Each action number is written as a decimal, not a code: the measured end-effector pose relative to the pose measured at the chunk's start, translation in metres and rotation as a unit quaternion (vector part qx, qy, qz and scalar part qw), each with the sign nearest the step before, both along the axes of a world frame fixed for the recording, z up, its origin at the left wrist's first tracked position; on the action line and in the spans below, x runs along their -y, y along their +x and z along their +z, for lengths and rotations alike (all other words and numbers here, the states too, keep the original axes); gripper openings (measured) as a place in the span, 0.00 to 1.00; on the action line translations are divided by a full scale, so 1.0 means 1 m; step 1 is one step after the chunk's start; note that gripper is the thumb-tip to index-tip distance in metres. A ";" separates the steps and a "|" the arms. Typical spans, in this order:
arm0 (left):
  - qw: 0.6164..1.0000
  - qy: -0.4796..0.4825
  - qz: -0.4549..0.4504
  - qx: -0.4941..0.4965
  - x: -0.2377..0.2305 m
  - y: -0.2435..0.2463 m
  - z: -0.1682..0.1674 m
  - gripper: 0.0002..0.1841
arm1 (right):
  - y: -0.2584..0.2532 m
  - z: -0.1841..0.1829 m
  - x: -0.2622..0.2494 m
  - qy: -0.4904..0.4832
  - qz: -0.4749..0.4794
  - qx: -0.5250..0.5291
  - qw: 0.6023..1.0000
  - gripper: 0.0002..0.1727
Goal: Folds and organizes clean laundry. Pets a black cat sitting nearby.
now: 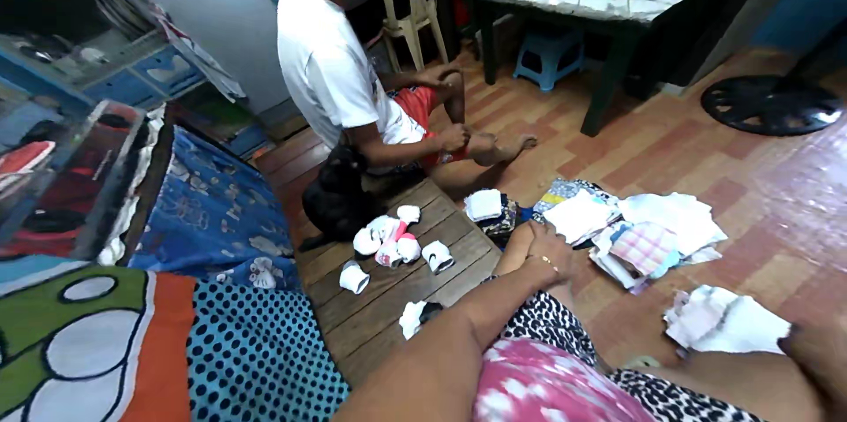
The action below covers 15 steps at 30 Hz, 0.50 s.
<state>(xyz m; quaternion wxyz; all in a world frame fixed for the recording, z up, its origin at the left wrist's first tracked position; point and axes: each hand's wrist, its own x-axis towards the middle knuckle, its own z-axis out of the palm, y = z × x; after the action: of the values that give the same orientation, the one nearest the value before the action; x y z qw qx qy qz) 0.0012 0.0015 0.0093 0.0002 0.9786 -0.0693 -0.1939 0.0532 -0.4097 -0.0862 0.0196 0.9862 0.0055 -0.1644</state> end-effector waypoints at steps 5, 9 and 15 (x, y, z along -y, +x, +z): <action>1.000 -0.008 0.002 0.001 -0.002 0.000 -0.003 0.26 | -0.009 0.015 -0.092 -0.004 0.048 -0.086 0.995 0.21; 0.999 -0.053 0.009 0.002 -0.007 -0.004 -0.007 0.25 | -0.043 -0.022 -0.156 0.024 0.167 -0.349 0.922 0.27; 0.999 -0.042 -0.004 0.001 -0.007 -0.003 -0.010 0.25 | -0.042 -0.048 -0.148 0.159 0.122 -0.375 0.905 0.19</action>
<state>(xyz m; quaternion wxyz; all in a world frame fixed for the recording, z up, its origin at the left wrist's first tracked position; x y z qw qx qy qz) -0.0021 0.0089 -0.0002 0.0407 0.9776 -0.0810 -0.1899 0.0115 -0.2618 -0.1337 -0.1206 0.8332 0.1588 -0.5157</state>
